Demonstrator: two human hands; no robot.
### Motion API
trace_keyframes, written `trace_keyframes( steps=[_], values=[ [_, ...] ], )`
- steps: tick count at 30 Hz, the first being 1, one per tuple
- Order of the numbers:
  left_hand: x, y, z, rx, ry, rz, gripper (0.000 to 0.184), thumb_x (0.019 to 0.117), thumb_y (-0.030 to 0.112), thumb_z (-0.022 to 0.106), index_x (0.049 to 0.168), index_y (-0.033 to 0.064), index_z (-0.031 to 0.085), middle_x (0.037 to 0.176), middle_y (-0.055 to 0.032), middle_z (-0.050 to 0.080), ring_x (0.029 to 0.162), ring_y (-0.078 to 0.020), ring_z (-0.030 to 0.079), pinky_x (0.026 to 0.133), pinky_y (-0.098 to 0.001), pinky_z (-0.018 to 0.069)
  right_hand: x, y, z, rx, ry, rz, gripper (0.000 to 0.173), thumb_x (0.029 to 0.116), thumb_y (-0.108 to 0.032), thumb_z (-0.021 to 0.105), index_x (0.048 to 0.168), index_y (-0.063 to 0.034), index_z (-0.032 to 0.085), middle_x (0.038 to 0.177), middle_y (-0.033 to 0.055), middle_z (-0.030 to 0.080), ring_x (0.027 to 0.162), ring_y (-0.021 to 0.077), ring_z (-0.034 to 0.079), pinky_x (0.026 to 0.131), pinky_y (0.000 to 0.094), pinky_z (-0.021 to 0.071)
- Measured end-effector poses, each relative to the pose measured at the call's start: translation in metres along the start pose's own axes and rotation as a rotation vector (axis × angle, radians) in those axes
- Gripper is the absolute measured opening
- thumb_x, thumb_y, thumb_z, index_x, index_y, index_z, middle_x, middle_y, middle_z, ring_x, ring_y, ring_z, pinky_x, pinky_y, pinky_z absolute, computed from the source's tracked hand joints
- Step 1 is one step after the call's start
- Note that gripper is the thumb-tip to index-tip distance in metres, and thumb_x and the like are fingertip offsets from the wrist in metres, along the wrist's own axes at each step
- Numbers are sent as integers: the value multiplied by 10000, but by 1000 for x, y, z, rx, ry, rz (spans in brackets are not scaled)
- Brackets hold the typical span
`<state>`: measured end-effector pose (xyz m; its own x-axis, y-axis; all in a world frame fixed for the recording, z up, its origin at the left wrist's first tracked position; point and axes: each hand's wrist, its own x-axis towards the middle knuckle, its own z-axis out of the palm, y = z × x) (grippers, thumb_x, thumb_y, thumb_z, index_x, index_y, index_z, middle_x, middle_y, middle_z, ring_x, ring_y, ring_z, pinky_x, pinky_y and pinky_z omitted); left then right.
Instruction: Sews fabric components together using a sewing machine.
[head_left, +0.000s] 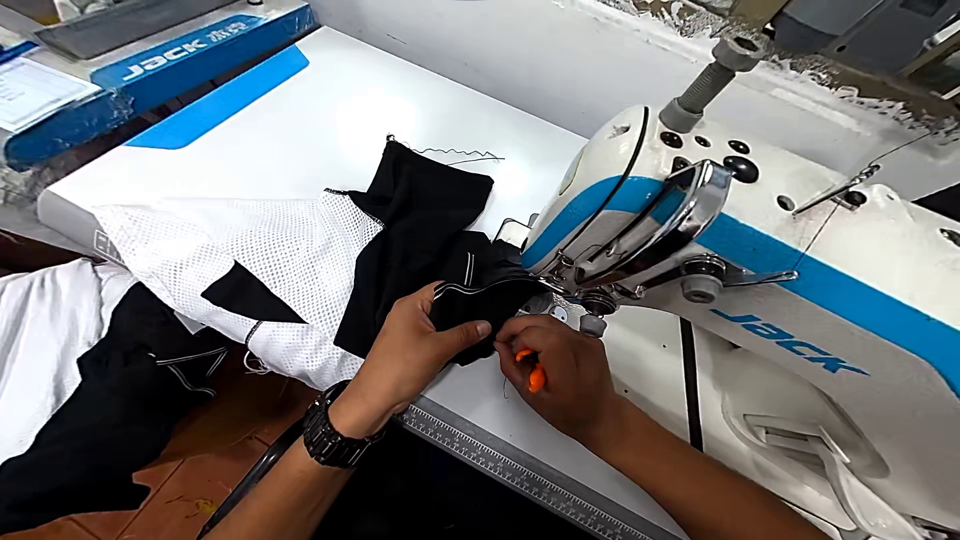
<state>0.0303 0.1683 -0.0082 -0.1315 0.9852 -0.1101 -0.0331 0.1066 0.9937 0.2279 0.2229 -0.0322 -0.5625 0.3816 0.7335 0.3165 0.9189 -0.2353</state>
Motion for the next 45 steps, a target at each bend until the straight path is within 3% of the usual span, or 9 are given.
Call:
trace_keyframes(
  steps=[3, 10, 16, 23, 29, 32, 36, 40, 45],
  values=[
    [-1, -2, 0, 19, 4, 18, 316, 845, 45, 809, 1141, 94, 710, 961, -79, 760, 823, -183, 739, 688, -331, 633, 4, -4, 3, -15, -17, 23, 130, 879, -78, 698, 966, -66, 602, 974, 63, 704, 870, 138, 699, 690, 251, 588],
    [-4, -3, 0, 63, -4, 18, 297, 872, 53, 783, 1150, 115, 699, 924, -76, 750, 757, -168, 723, 621, -302, 608, 6, -6, -11, -10, -48, 84, 118, 844, -86, 694, 924, -75, 607, 874, 50, 669, 719, 132, 660, 523, 264, 521],
    [-2, -1, 0, 44, 16, -4, 283, 898, 75, 766, 1169, 124, 698, 963, -70, 754, 807, -169, 730, 676, -319, 620, -19, 10, -18, -54, 53, 45, 161, 895, -123, 688, 992, -84, 565, 886, 58, 685, 740, 141, 661, 597, 260, 542],
    [-1, -2, 0, 0, 16, -3, 280, 910, 78, 755, 1180, 88, 683, 1000, -79, 756, 867, -182, 740, 746, -340, 634, 2, 1, 2, -11, -8, -46, 80, 932, -111, 682, 946, -83, 608, 1003, 61, 722, 874, 152, 702, 669, 265, 572],
    [-5, -5, -9, 113, -114, 30, 614, 706, 3, 873, 1259, 126, 635, 1061, -46, 749, 938, -154, 737, 782, -337, 647, 3, 0, 0, -60, -15, -65, 80, 890, -95, 674, 922, -80, 602, 987, 80, 725, 863, 180, 713, 643, 285, 578],
    [-10, -10, -1, 492, 30, 207, 497, 730, 148, 850, 1169, 173, 618, 910, 55, 737, 812, -47, 718, 684, -289, 626, 4, -4, 1, -17, -30, -6, 89, 867, -89, 674, 926, -78, 609, 968, 72, 698, 887, 167, 702, 650, 275, 577],
    [-12, -14, 9, 791, 156, 354, 368, 744, 123, 784, 1075, 133, 626, 764, 23, 678, 687, -126, 680, 575, -380, 568, 4, -6, 3, 49, -39, 120, 88, 834, -51, 671, 892, -77, 609, 923, 47, 684, 800, 126, 683, 589, 263, 558],
    [-4, -8, -3, 606, 59, 220, 271, 762, 140, 767, 1023, 178, 707, 790, 73, 716, 692, -34, 678, 584, -290, 574, 1, -2, -3, 59, -24, 111, 78, 874, -67, 670, 904, -80, 600, 933, 46, 693, 799, 123, 685, 598, 257, 562],
    [-1, 2, -12, 423, -24, 73, 210, 811, 130, 827, 996, 193, 749, 817, 50, 750, 711, -69, 704, 605, -297, 594, -10, 10, -9, -17, 18, 90, 97, 896, -124, 665, 933, -99, 580, 934, 36, 707, 768, 114, 673, 600, 248, 544]
  ],
)
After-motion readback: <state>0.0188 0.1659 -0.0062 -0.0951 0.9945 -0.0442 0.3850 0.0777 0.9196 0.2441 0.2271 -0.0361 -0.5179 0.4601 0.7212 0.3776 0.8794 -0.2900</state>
